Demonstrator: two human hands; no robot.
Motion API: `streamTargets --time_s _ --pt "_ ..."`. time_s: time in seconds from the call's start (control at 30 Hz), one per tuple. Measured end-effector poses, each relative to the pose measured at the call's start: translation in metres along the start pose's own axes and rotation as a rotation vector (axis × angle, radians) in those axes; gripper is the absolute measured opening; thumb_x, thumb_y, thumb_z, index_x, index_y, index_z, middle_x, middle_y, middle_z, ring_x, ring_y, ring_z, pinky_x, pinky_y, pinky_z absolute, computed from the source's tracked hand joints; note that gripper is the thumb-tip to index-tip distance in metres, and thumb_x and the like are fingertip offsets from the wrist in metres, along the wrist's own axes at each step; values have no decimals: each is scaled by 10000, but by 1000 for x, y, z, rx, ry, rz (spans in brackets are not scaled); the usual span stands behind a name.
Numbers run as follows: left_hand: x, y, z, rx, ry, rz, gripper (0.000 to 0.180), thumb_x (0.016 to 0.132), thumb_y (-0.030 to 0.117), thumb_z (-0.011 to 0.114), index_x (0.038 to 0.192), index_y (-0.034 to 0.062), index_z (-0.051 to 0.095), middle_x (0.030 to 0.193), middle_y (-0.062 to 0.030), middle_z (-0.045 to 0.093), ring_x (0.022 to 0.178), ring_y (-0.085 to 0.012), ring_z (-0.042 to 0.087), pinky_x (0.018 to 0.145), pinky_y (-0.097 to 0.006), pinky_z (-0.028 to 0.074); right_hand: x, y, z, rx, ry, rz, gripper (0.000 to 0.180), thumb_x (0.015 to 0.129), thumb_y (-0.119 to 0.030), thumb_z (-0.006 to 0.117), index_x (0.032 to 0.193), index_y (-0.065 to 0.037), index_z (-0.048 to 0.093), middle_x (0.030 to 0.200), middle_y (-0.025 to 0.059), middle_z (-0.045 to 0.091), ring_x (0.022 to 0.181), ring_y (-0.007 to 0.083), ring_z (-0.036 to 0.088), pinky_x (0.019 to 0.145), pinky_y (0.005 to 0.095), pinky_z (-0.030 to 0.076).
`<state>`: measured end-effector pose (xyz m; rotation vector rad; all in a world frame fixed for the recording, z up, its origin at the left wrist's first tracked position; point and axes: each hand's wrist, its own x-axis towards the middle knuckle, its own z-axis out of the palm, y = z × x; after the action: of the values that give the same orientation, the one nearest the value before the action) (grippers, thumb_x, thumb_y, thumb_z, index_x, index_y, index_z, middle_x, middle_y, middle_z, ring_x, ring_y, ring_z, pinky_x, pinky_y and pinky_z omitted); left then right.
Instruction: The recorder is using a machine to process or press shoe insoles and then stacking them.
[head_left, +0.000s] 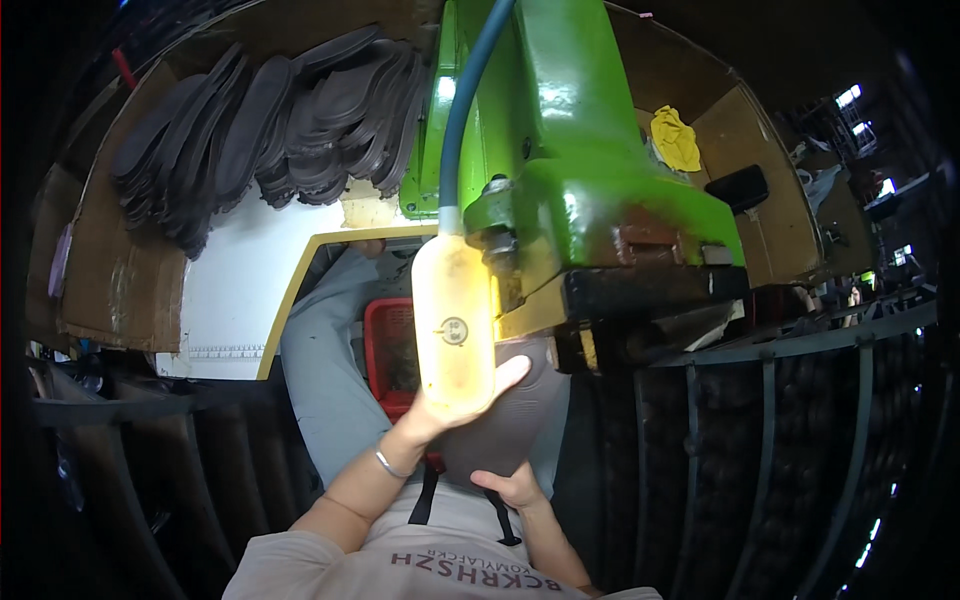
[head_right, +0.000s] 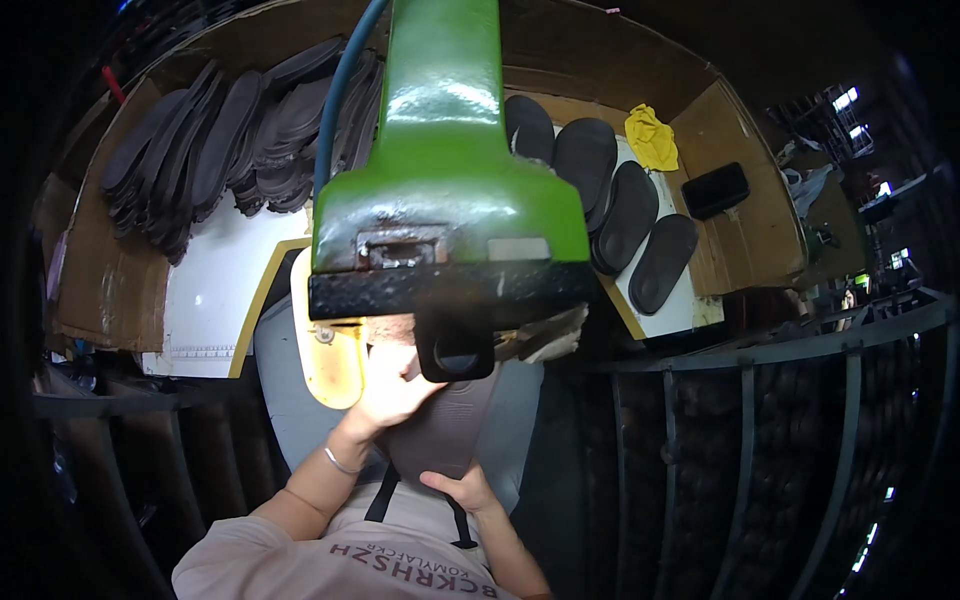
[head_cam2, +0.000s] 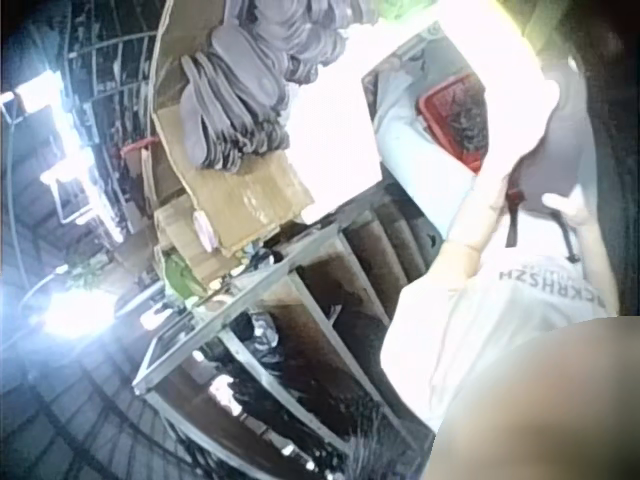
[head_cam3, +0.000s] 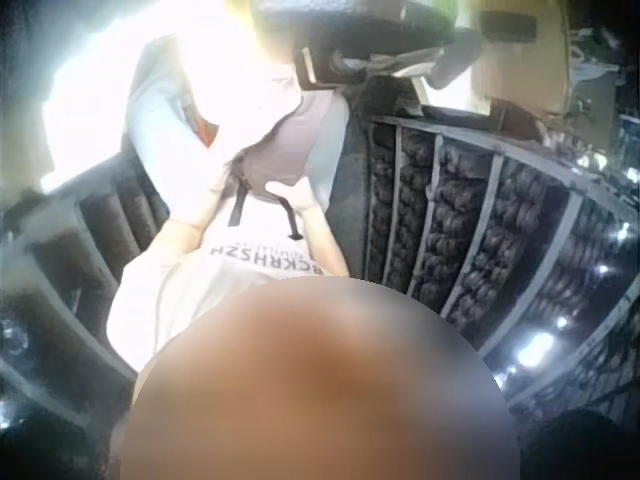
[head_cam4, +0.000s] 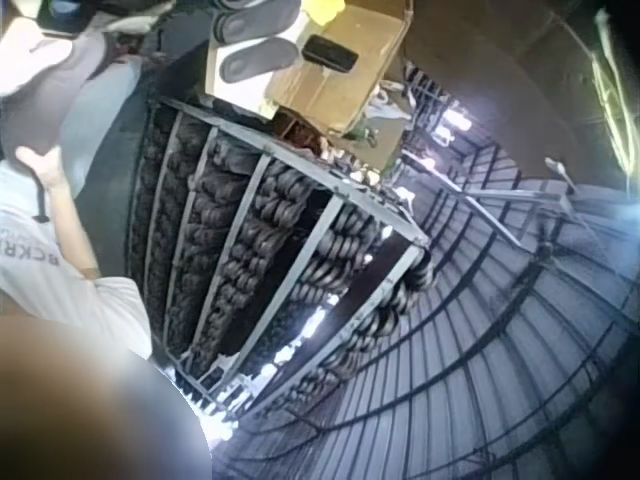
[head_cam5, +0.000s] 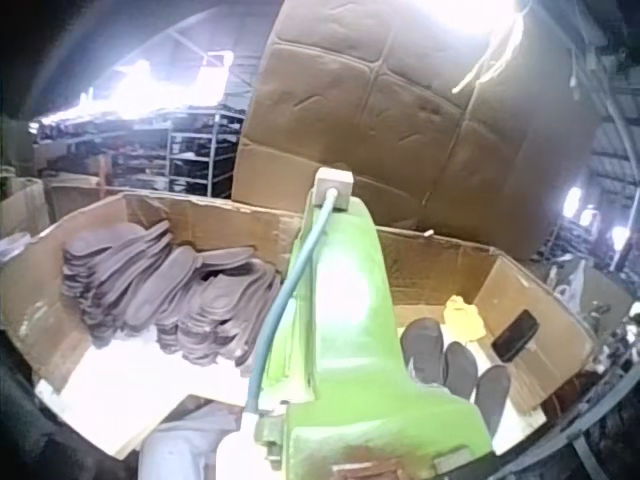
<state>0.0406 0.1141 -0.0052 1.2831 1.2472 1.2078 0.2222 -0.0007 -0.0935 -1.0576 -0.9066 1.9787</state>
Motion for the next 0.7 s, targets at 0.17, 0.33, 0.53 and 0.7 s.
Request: streamTargets --time_s 0.17,0.33,0.53,0.7 --pt "-21 -20 -8 -327 37 -46 394 811 93 750 1154 -18 590 1056 -102 655 901 -153 618 810 -294 505 -29 -19 -19 -66 90 61 411 704 0 775 1088 78 651 1087 114 672 995 188 622 914 319 477" --pt "-40 -27 -14 -292 58 -85 303 733 27 754 1003 -49 642 931 -99 697 800 -150 657 751 -282 526 -39 -62 -56 137 392 -215 519 614 105 700 1111 88 554 1058 171 650 955 249 648 866 359 514" --pt "-20 -13 -13 -322 89 134 218 744 32 731 924 -64 654 854 -107 700 735 -165 664 708 -281 533 13 -134 -77 156 688 -604 565 760 26 563 1307 29 422 1165 135 560 1066 271 570 939 382 465" --pt "-13 8 -37 -347 176 165 188 803 45 695 942 -76 660 840 -99 704 734 -128 649 672 -272 521 72 -140 -107 223 375 -675 467 937 -252 491 1350 -40 438 1272 119 544 1151 254 549 1016 410 441"
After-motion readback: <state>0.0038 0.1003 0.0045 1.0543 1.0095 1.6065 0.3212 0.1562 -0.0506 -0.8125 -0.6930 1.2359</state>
